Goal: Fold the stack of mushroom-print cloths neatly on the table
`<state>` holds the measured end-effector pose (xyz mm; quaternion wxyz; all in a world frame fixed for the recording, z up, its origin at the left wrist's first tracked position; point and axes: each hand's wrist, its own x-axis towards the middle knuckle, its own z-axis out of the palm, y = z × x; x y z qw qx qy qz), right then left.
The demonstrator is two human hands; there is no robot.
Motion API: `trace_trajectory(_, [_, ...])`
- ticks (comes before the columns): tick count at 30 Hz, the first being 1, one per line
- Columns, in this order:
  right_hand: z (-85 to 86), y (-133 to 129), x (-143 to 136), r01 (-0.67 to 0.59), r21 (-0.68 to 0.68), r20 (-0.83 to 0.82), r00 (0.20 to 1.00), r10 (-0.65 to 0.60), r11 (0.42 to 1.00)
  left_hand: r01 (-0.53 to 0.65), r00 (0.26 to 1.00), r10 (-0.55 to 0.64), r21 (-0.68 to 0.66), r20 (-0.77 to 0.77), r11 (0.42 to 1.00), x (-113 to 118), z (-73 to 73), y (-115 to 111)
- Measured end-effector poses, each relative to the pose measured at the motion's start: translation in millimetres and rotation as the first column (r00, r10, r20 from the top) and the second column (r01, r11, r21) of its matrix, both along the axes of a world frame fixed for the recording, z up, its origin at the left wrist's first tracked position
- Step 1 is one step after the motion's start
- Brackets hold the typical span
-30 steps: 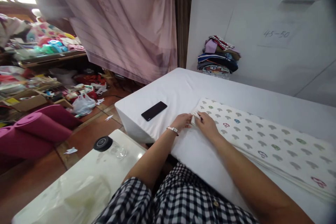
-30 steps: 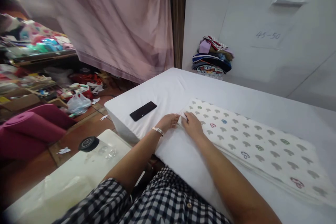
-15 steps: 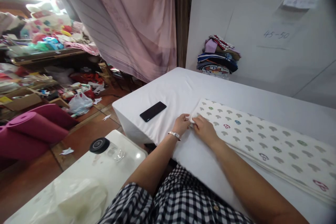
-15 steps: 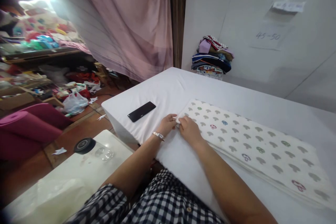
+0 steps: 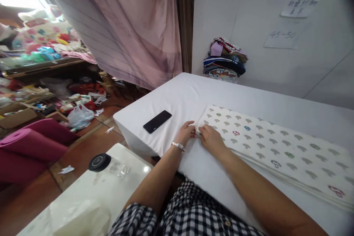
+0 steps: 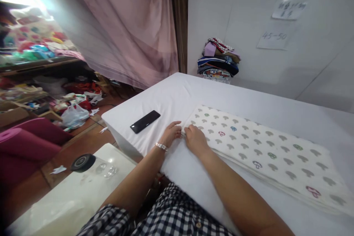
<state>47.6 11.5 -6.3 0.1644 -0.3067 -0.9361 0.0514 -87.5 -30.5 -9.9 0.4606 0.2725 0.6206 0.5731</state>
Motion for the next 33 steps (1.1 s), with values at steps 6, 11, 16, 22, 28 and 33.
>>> trace_trajectory(6, [-6.1, 0.8, 4.6, -0.027, -0.056, -0.156, 0.988, 0.018, 0.998, 0.036, 0.979, -0.029, 0.031, -0.204, 0.999, -2.2, -8.0, 2.3])
trace_trajectory(11, [-0.2, -2.6, 37.2, -0.096, -0.078, -0.12, 0.989, 0.087, 0.992, 0.043, 0.876, -0.026, 0.023, -0.481, 0.999, -6.6, -14.3, 2.5])
trace_trajectory(16, [6.8, -7.1, 131.9, -0.011, -0.043, -0.018, 1.0, 0.011, 0.999, 0.053, 0.76, -0.033, 0.012, -0.649, 0.999, -11.3, -14.1, 4.5])
trace_trajectory(22, [-4.0, -34.9, 291.2, 0.392, 0.043, -0.012, 0.92, -0.392, 0.919, 0.04, 0.624, -0.133, -0.138, -0.77, 0.99, -5.8, 4.5, 8.2])
trace_trajectory(28, [-9.0, -57.2, 391.4, 0.758, -0.08, -0.176, 0.629, -0.757, 0.648, 0.069, 0.42, -0.196, -0.185, -0.886, 0.98, 1.3, 11.2, 10.1])
trace_trajectory(33, [5.6, -42.1, 410.9, 0.718, -0.662, -0.193, 0.114, -0.974, 0.215, 0.083, 0.38, -0.261, -0.249, -0.887, 0.965, -3.8, 11.3, 16.8])
